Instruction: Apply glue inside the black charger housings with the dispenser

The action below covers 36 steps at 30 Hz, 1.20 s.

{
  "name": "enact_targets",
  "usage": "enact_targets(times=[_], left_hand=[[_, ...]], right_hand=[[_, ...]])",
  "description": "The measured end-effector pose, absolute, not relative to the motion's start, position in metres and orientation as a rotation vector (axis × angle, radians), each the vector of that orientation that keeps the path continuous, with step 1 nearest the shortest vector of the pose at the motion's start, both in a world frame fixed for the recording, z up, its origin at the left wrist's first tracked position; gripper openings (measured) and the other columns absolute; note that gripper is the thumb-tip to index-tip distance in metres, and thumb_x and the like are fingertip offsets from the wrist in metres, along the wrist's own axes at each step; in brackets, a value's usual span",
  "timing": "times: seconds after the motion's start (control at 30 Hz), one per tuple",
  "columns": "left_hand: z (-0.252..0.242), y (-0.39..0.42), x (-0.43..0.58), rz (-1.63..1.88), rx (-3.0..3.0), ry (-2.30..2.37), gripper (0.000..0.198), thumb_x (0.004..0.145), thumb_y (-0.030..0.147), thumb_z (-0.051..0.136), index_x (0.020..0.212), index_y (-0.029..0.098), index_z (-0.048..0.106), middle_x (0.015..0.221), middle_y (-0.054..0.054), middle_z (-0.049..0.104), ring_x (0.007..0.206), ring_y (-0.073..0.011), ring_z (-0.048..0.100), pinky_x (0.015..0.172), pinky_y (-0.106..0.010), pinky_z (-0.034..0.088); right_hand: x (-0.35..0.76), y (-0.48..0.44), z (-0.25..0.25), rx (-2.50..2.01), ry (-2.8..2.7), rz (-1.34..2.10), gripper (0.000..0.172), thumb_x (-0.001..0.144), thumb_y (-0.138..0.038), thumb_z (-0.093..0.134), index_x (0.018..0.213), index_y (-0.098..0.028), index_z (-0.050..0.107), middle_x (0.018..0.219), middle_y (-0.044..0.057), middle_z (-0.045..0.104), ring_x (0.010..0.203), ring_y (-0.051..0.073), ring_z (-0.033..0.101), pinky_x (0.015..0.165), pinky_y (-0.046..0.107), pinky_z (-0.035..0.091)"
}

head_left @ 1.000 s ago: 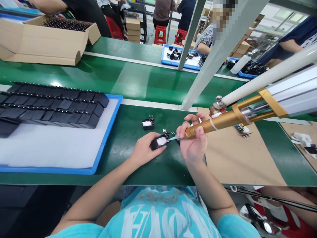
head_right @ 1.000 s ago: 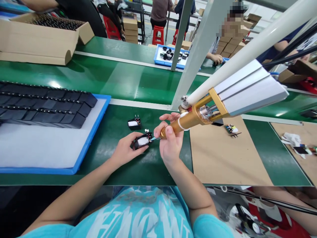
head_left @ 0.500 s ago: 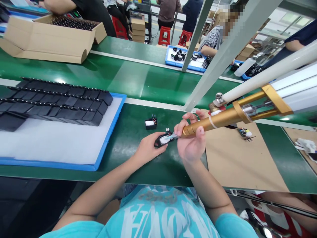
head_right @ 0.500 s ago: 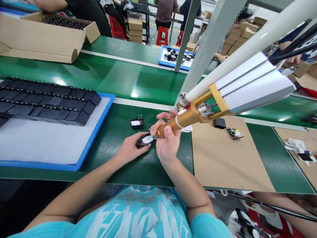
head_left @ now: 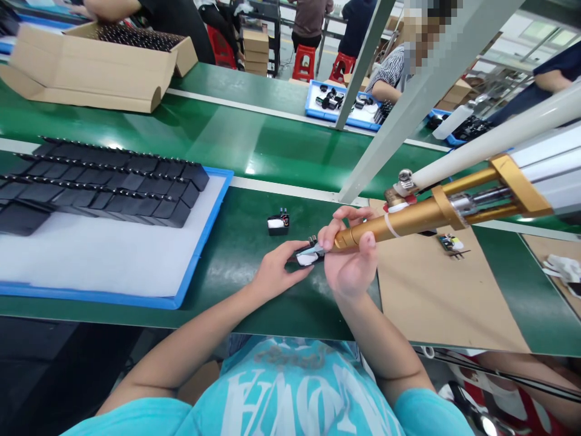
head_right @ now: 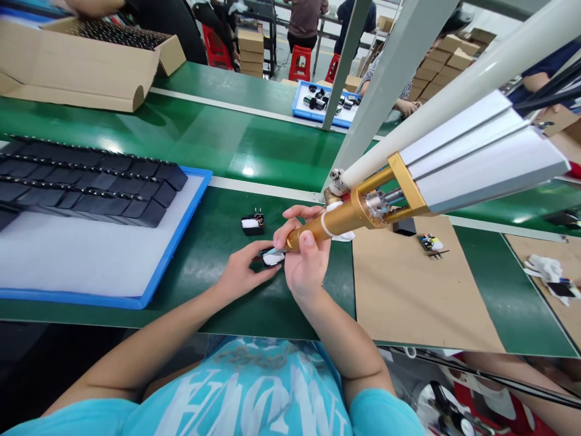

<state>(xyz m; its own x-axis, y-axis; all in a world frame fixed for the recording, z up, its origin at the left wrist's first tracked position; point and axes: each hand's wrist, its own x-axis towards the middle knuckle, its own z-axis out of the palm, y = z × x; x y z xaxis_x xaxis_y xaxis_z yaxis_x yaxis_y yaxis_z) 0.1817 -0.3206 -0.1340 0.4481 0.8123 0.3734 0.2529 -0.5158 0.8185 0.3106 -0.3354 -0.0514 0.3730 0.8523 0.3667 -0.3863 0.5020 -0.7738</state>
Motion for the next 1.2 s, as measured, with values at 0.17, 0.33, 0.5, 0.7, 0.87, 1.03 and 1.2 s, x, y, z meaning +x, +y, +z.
enact_targets(times=[0.17, 0.33, 0.5, 0.7, 0.87, 1.03, 1.2], left_hand=[[-0.137, -0.319, 0.181, 0.966, 2.018, 0.955, 0.04, 0.081, 0.029, 0.067, 0.119, 0.021, 0.058, 0.111, -0.005, 0.069, 0.091, -0.0177, 0.069, 0.079, -0.029, 0.059], [-0.136, -0.313, 0.177, 0.883, 1.993, 1.074, 0.039, 0.08, 0.033, 0.068, 0.117, 0.02, 0.06, 0.104, -0.003, 0.072, 0.083, -0.0181, 0.07, 0.077, -0.03, 0.058], [-0.137, -0.3, 0.169, 0.679, 2.192, 1.011, 0.036, 0.08, 0.031, 0.067, 0.116, 0.024, 0.063, 0.113, -0.003, 0.07, 0.103, -0.0229, 0.066, 0.091, -0.036, 0.052], [-0.133, -0.289, 0.155, 0.428, 2.176, 0.952, 0.047, 0.078, 0.028, 0.07, 0.123, 0.022, 0.06, 0.124, -0.006, 0.066, 0.11, -0.0258, 0.064, 0.095, -0.039, 0.05], [-0.132, -0.28, 0.153, 0.401, 1.98, 0.843, 0.062, 0.085, 0.051, 0.061, 0.14, 0.024, 0.048, 0.141, -0.007, 0.054, 0.126, -0.026, 0.054, 0.105, -0.04, 0.045], [-0.138, -0.28, 0.173, 0.513, 1.76, 0.827, 0.047, 0.1, 0.046, 0.03, 0.128, 0.024, 0.06, 0.123, -0.002, 0.067, 0.117, -0.0198, 0.061, 0.103, -0.036, 0.047], [-0.136, -0.29, 0.177, 0.678, 2.004, 0.88, 0.031, 0.093, 0.039, 0.052, 0.116, 0.024, 0.066, 0.112, -0.002, 0.072, 0.104, -0.0182, 0.067, 0.093, -0.03, 0.052]], right_hand=[[0.314, -0.333, -0.053, -0.712, -0.853, 0.846, 0.031, 0.084, -0.05, 0.051, 0.108, -0.031, 0.049, 0.095, 0.0, 0.054, 0.051, 0.008, 0.044, 0.054, 0.029, 0.043], [0.319, -0.33, -0.055, -0.676, -0.852, 0.835, 0.034, 0.081, -0.051, 0.054, 0.11, -0.032, 0.049, 0.095, -0.001, 0.054, 0.051, 0.008, 0.047, 0.053, 0.03, 0.044], [0.329, -0.328, -0.057, -0.704, -0.855, 0.806, 0.045, 0.075, -0.06, 0.055, 0.11, -0.033, 0.05, 0.094, -0.001, 0.053, 0.05, 0.008, 0.046, 0.051, 0.029, 0.043], [0.35, -0.331, -0.062, -0.672, -0.848, 0.788, 0.046, 0.075, -0.06, 0.056, 0.111, -0.031, 0.054, 0.094, -0.001, 0.053, 0.049, 0.008, 0.048, 0.049, 0.029, 0.041], [0.37, -0.335, -0.067, -0.736, -0.848, 0.774, 0.046, 0.075, -0.06, 0.057, 0.111, -0.032, 0.055, 0.092, -0.001, 0.056, 0.049, 0.008, 0.049, 0.048, 0.029, 0.042], [0.383, -0.334, -0.072, -0.732, -0.844, 0.752, 0.044, 0.076, -0.057, 0.057, 0.111, -0.03, 0.055, 0.091, 0.0, 0.056, 0.05, 0.009, 0.05, 0.048, 0.029, 0.043], [0.389, -0.334, -0.077, -0.737, -0.828, 0.743, 0.044, 0.076, -0.057, 0.056, 0.111, -0.031, 0.055, 0.092, 0.0, 0.056, 0.051, 0.01, 0.049, 0.05, 0.03, 0.042]])
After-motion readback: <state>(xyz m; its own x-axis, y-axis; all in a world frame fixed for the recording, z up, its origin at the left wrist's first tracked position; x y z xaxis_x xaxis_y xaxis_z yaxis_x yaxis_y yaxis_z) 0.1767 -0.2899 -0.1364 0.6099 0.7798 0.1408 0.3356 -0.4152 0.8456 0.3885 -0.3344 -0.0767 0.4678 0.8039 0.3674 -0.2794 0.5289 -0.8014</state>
